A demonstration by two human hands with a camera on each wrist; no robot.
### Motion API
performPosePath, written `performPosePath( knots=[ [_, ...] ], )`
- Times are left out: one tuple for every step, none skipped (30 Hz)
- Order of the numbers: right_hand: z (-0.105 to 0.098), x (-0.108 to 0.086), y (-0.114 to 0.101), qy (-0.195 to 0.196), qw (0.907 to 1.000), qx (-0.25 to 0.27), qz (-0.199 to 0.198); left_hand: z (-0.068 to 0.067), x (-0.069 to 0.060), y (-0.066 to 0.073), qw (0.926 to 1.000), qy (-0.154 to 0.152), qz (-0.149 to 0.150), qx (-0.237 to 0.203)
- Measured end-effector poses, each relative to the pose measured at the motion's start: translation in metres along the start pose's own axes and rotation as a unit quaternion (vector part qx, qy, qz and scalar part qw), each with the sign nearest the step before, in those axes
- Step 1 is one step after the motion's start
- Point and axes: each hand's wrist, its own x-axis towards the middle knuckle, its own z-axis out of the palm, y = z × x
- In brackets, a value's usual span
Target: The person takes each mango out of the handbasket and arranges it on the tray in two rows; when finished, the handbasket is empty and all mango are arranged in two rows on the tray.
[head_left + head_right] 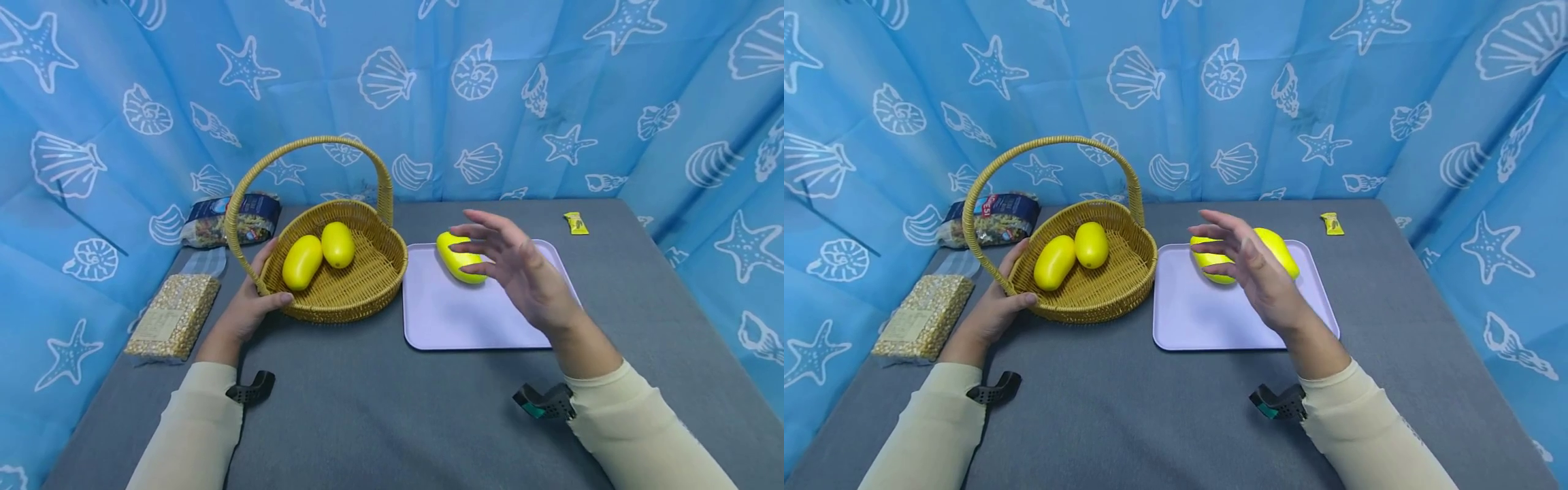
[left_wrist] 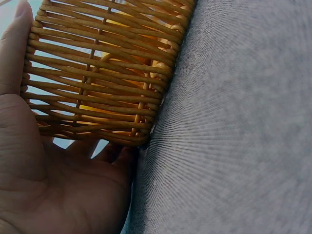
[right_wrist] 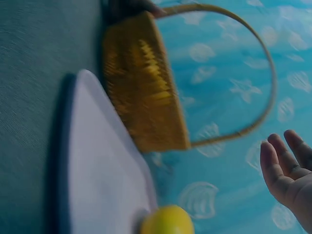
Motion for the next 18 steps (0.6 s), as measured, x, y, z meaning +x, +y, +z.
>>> performPosePath(
  knots=[
    [0.004, 0.003, 0.004, -0.009, 0.9999, -0.001, 0.005, 0.000, 0.000, 0.000, 1.0000, 0.001, 0.000, 0.000],
    [0.008, 0.006, 0.008, -0.016, 0.9998, -0.001, 0.012, 0.000, 0.000, -0.001, 1.0000, 0.001, -0.001, 0.000],
    [0.012, 0.009, 0.011, -0.025, 0.9995, -0.003, 0.019, 0.000, -0.001, -0.001, 1.0000, 0.002, -0.002, -0.001],
    [0.016, 0.013, 0.015, -0.034, 0.9991, -0.007, 0.024, 0.000, -0.001, -0.001, 1.0000, 0.002, -0.003, -0.002],
    [0.019, 0.017, 0.018, -0.041, 0.9986, -0.012, 0.029, 0.000, 0.000, 0.000, 1.0000, 0.002, -0.004, -0.002],
    [0.023, 0.021, 0.021, -0.048, 0.9981, -0.019, 0.034, 0.000, -0.001, 0.000, 1.0000, 0.002, -0.005, -0.003],
    [0.027, 0.024, 0.024, -0.053, 0.9974, -0.028, 0.039, 0.001, -0.001, 0.000, 1.0000, 0.001, -0.005, -0.004],
    [0.030, 0.028, 0.027, -0.059, 0.9967, -0.036, 0.042, 0.001, -0.001, 0.000, 1.0000, 0.000, -0.006, -0.005],
    [0.033, 0.031, 0.030, -0.064, 0.9959, -0.046, 0.045, 0.001, -0.001, 0.000, 1.0000, -0.001, -0.006, -0.007],
    [0.037, 0.034, 0.032, -0.068, 0.9950, -0.055, 0.048, 0.001, -0.001, 0.001, 1.0000, -0.001, -0.006, -0.007],
    [0.040, 0.038, 0.035, -0.072, 0.9941, -0.062, 0.052, 0.001, -0.001, 0.001, 1.0000, -0.002, -0.005, -0.008],
    [0.044, 0.041, 0.038, -0.075, 0.9932, -0.070, 0.055, 0.001, -0.001, 0.001, 1.0000, -0.002, -0.004, -0.008],
    [0.047, 0.044, 0.041, -0.078, 0.9925, -0.076, 0.056, 0.002, -0.001, 0.002, 1.0000, -0.002, -0.003, -0.009],
    [0.050, 0.048, 0.044, -0.079, 0.9920, -0.079, 0.058, 0.002, -0.001, 0.002, 0.9999, -0.003, -0.002, -0.010],
    [0.053, 0.051, 0.047, -0.080, 0.9913, -0.084, 0.061, 0.002, -0.002, 0.002, 0.9999, -0.003, -0.001, -0.011],
    [0.056, 0.055, 0.051, -0.080, 0.9908, -0.089, 0.063, 0.002, -0.002, 0.003, 0.9999, -0.003, 0.000, -0.012],
    [0.059, 0.059, 0.054, -0.080, 0.9903, -0.093, 0.066, 0.002, -0.002, 0.003, 0.9999, -0.003, 0.001, -0.013],
    [0.061, 0.062, 0.056, -0.079, 0.9896, -0.099, 0.069, 0.002, -0.002, 0.003, 0.9999, -0.003, 0.001, -0.014]
  ],
)
